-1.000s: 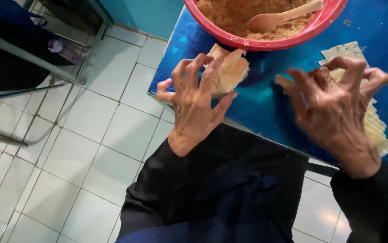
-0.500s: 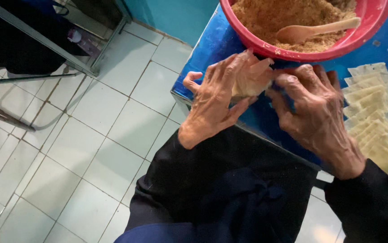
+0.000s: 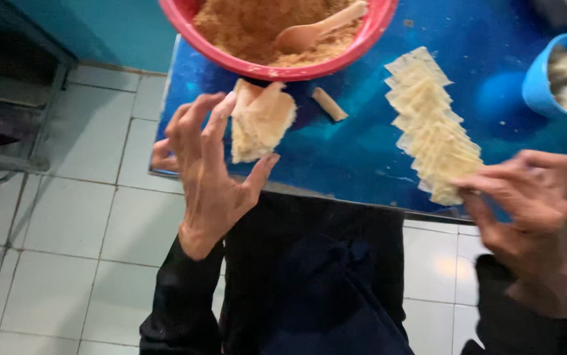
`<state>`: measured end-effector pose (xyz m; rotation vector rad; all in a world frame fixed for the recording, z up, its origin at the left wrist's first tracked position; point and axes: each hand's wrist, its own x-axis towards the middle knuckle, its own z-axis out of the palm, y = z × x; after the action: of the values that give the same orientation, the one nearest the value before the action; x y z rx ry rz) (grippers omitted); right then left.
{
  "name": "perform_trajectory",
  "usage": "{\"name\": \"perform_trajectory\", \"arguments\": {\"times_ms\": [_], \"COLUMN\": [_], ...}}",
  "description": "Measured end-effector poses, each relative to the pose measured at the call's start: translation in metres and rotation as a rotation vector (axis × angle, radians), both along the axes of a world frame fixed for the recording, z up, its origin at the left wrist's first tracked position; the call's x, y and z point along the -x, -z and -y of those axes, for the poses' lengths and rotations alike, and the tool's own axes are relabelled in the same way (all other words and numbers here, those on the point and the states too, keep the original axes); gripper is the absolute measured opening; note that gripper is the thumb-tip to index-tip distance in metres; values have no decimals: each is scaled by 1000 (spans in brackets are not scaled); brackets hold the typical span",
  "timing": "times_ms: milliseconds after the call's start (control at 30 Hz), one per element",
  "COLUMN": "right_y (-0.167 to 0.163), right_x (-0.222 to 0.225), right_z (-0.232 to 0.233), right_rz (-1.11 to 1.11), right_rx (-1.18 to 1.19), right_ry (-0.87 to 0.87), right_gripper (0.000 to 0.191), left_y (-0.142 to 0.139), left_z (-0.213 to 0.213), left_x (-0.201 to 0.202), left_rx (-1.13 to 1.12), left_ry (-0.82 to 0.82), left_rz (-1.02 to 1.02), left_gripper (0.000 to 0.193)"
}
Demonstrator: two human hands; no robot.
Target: The person sits at a table with stacks of thin pastry sheets. They take a sheet, spoon brown filling from a red bowl onto it, then fold and roll the sheet into a filled roll and set it with the finished rolls. They repeat this for multiple sheets, occasionally reaching into the bowl to refill the spoon.
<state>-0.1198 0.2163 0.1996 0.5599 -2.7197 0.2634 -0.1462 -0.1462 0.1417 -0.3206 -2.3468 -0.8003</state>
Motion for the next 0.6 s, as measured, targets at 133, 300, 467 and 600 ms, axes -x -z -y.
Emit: {"name": "perform_trajectory", "arguments": {"times_ms": [133, 300, 467, 600], "right_y": [14, 30, 26, 16], "right_x": [-11, -6, 1, 5], "right_z": [-58, -85, -92, -99], "right_rz": [66, 0, 52, 38], "right_rx": [-141, -225, -284, -223], "right_ry": [65, -9, 24, -89], "right_gripper": [30, 29, 23, 30], "left_y": [-12, -22, -25, -18], "left_z": [-39, -100, -128, -150], "left_x": [-19, -20, -9, -4], "left_rx": [54, 141, 279, 227], "left_ry": [85, 295, 312, 494], "left_rz": [-41, -21, -20, 32], "left_gripper": [62, 50, 48, 49]}}
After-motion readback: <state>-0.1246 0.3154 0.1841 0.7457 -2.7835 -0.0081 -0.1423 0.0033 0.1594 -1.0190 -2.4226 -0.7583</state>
